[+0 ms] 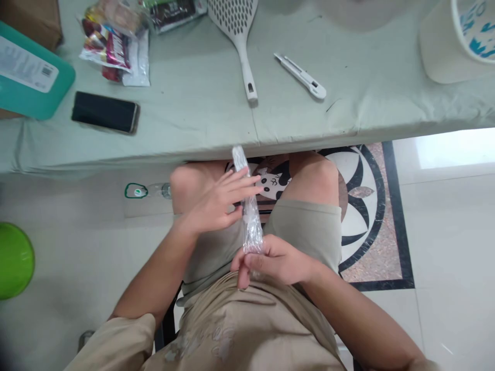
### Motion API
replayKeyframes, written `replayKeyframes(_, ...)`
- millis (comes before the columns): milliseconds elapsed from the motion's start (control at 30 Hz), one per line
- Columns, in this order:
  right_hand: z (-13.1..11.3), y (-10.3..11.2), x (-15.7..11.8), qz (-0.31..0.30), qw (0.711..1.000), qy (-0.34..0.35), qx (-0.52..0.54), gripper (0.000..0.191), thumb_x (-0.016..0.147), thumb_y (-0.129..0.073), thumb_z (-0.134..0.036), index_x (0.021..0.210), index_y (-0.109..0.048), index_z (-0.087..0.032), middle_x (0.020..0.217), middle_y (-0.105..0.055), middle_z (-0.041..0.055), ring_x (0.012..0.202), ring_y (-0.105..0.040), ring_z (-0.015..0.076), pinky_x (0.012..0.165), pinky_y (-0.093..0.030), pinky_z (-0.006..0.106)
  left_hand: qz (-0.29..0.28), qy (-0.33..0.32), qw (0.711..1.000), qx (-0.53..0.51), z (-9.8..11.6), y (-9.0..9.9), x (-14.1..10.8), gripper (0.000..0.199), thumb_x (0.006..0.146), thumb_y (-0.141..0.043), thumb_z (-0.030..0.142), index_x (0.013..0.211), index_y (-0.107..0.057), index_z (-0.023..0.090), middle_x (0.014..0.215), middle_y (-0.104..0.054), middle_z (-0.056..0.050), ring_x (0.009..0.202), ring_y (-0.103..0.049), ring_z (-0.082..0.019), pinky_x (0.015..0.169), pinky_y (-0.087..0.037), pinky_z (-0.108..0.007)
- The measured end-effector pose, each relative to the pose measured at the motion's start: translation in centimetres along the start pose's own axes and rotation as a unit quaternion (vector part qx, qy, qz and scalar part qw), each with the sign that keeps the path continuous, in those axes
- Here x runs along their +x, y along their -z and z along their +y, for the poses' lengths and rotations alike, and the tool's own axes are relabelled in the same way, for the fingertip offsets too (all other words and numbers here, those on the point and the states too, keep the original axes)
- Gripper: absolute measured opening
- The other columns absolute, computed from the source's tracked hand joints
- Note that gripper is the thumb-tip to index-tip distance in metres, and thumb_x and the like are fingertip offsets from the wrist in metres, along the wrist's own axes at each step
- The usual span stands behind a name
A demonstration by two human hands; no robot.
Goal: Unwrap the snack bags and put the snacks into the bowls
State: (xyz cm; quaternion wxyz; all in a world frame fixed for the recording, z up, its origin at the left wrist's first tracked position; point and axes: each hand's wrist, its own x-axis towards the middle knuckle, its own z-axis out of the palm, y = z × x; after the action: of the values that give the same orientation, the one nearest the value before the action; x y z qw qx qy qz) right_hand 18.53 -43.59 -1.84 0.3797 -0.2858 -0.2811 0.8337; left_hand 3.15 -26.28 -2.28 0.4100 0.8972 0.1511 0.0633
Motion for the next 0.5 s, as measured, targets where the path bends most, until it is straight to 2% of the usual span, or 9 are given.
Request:
replayKeyframes(67,-0.6,-0.9,-0.4,-0.024,0.999,0.014,0.019,0.041,0.105,-0.056,-0.052,0.109,-0.071,-0.014,0.082,-0.077,0.0079,0.078,-0.071,0.0138,0.081,-0.057,0.029,0.013,0.052,0.999,0.006,-0.3,-1.6,-0.3,0.050,0.095,-0.054,0.011,0.141,-0.065,0.028,0.154,-0.062,-0.008,0.158,-0.039,-0.034,0.127,-0.030,-0.069)
replayKeyframes(133,-1.3,-1.8,-0.7,-0.031,0.998,0.028,0.039,0.040,0.104,-0.058,-0.052,0.117,-0.069,-0.016,0.086,-0.076,0.0073,0.078,-0.071,0.0138,0.079,-0.057,0.028,0.041,0.070,0.996,-0.029,-0.9,-2.8,-0.4,0.033,0.101,-0.054,0.021,0.128,-0.073,0.028,0.146,-0.069,-0.008,0.153,-0.048,-0.032,0.125,-0.035,-0.066)
replayKeyframes(267,-2.6,-2.7,-1.7,-0.012,0.997,0.043,0.068,0.042,0.100,-0.064,-0.053,0.125,-0.065,-0.019,0.085,-0.075,0.0048,0.075,-0.069,0.0128,0.077,-0.057,0.027,0.075,0.070,0.986,-0.128,-2.0,-3.8,-1.0,0.027,0.102,-0.055,0.030,0.114,-0.078,0.025,0.128,-0.079,-0.009,0.131,-0.069,-0.028,0.116,-0.051,-0.054)
replayKeyframes(400,-3.0,-2.4,-2.1,0.031,0.997,0.030,0.071,0.043,0.098,-0.064,-0.058,0.112,-0.071,-0.018,0.076,-0.073,0.0038,0.066,-0.066,0.0126,0.072,-0.057,0.027,0.082,0.143,0.973,-0.165,-2.6,-3.4,-1.8,0.029,0.100,-0.058,0.039,0.111,-0.081,0.025,0.114,-0.083,-0.009,0.106,-0.079,-0.027,0.097,-0.060,-0.043)
replayKeyframes(500,-2.2,-2.5,-1.8,0.037,0.996,-0.012,0.086,0.052,0.097,-0.061,-0.065,0.093,-0.072,-0.014,0.067,-0.069,0.0042,0.058,-0.061,0.0116,0.061,-0.053,0.025,0.103,0.188,0.959,-0.184,-2.9,-2.5,-2.2,0.032,0.100,-0.057,0.043,0.109,-0.081,0.024,0.114,-0.083,-0.008,0.108,-0.078,-0.026,0.100,-0.058,-0.041)
